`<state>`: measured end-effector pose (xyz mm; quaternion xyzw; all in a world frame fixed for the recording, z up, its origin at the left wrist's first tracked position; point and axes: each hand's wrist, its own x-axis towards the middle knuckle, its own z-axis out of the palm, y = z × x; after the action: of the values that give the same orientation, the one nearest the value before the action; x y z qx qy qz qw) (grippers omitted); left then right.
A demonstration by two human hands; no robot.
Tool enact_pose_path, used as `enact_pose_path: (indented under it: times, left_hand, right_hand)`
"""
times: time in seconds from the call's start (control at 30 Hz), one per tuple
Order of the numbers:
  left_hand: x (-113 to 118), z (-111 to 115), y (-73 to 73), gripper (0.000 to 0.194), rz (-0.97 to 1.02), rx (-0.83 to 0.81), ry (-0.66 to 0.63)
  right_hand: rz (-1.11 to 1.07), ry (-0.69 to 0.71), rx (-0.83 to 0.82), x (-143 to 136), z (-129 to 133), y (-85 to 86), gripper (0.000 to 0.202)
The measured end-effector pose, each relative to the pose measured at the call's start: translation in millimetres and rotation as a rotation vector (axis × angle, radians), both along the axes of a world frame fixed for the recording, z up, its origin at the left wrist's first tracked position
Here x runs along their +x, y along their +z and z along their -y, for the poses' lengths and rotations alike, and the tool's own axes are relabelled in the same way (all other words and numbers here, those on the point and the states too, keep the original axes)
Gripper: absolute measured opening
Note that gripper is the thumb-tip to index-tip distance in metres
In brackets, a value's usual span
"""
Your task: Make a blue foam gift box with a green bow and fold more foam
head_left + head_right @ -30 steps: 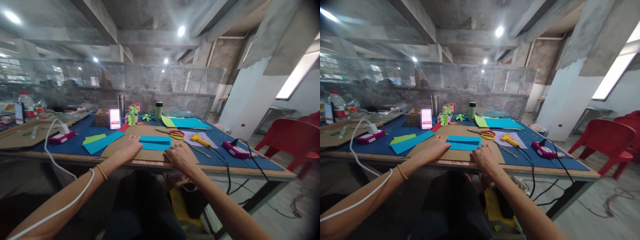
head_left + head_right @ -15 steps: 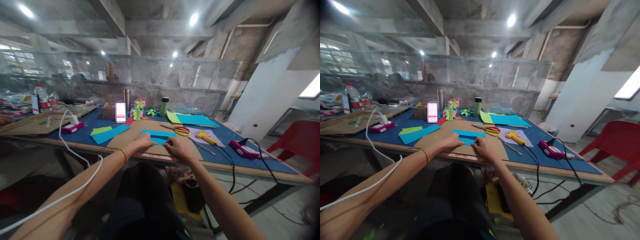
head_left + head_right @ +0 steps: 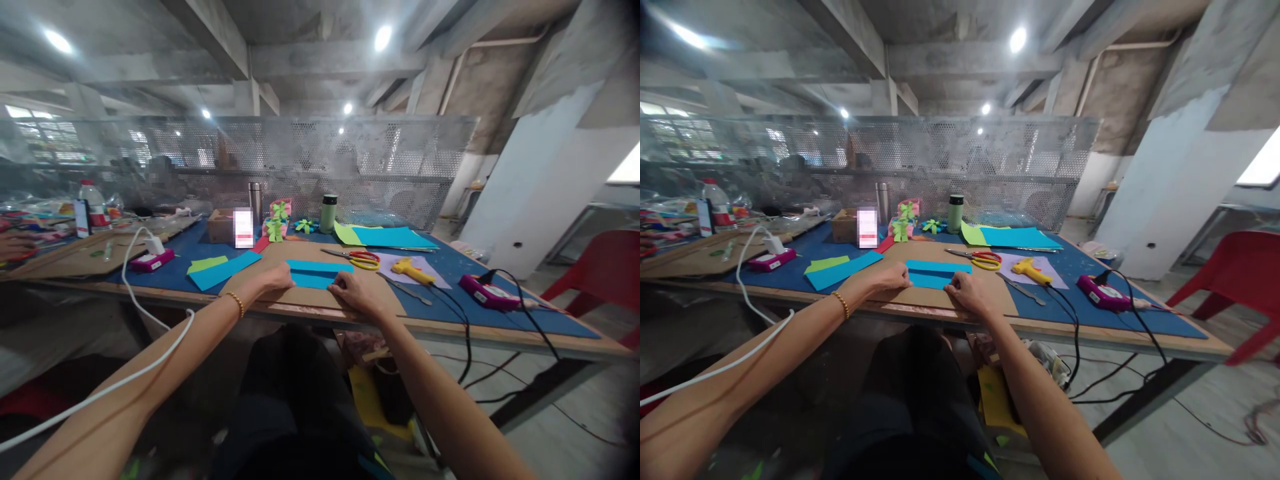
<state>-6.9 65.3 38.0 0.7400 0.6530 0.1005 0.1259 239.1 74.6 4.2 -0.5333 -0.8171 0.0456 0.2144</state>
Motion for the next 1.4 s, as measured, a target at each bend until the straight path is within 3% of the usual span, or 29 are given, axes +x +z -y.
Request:
enact_pose_path:
  times: [0.3, 0.43, 0.5, 0.6, 0.67, 0.83, 1.0, 1.23, 1.4]
  left_hand:
    - [-31.5, -5.7, 1.4, 0.015, -0.115, -0.010, 0.059]
    - [-37.6, 0.0, 6.1, 0.008, -0.169, 0.118, 0.125]
    - [-33.3, 6.5, 6.4, 0.020, -0.178, 0.265, 0.084]
    - [-18.1, 17.8, -3.7, 0.029, -0.190, 0.436, -0.264]
    - [-7.6, 25.0, -17.1, 0.032, -0.213, 0.407, -0.412]
    - [6.4, 42.3, -45.0, 0.039, -0.193, 0.485, -0.325]
    - [26.0, 59.5, -44.3, 0.045, -0.226, 0.514, -0.280]
    - [43.9, 64.4, -42.5, 0.056, -0.235, 0.522, -0.287]
    - [41.7, 64.9, -44.3, 0.056, -0.229, 0.523, -0.283]
  right_hand:
    - [0.004, 0.011, 0.004, 0.4, -0.5, 0.8, 0.020]
    - [0.025, 0.011, 0.014, 1.9, -3.8, -1.8, 0.022]
    - [0.023, 0.010, 0.009, 1.8, -3.9, -2.0, 0.022]
    - [0.020, -0.004, -0.002, 0.6, -2.4, -0.4, 0.021]
    - [0.033, -0.024, -0.001, 0.0, -0.9, 2.1, 0.022]
    - [0.114, -0.044, 0.017, 0.5, 5.2, 14.8, 0.024]
    - [0.211, -0.070, 0.190, -7.0, 15.5, 27.1, 0.023]
    - [0.103, -0.004, -0.086, -20.8, 7.0, 18.8, 0.026]
    - [0.129, 0.036, -0.240, -23.8, -5.4, 26.5, 0.027]
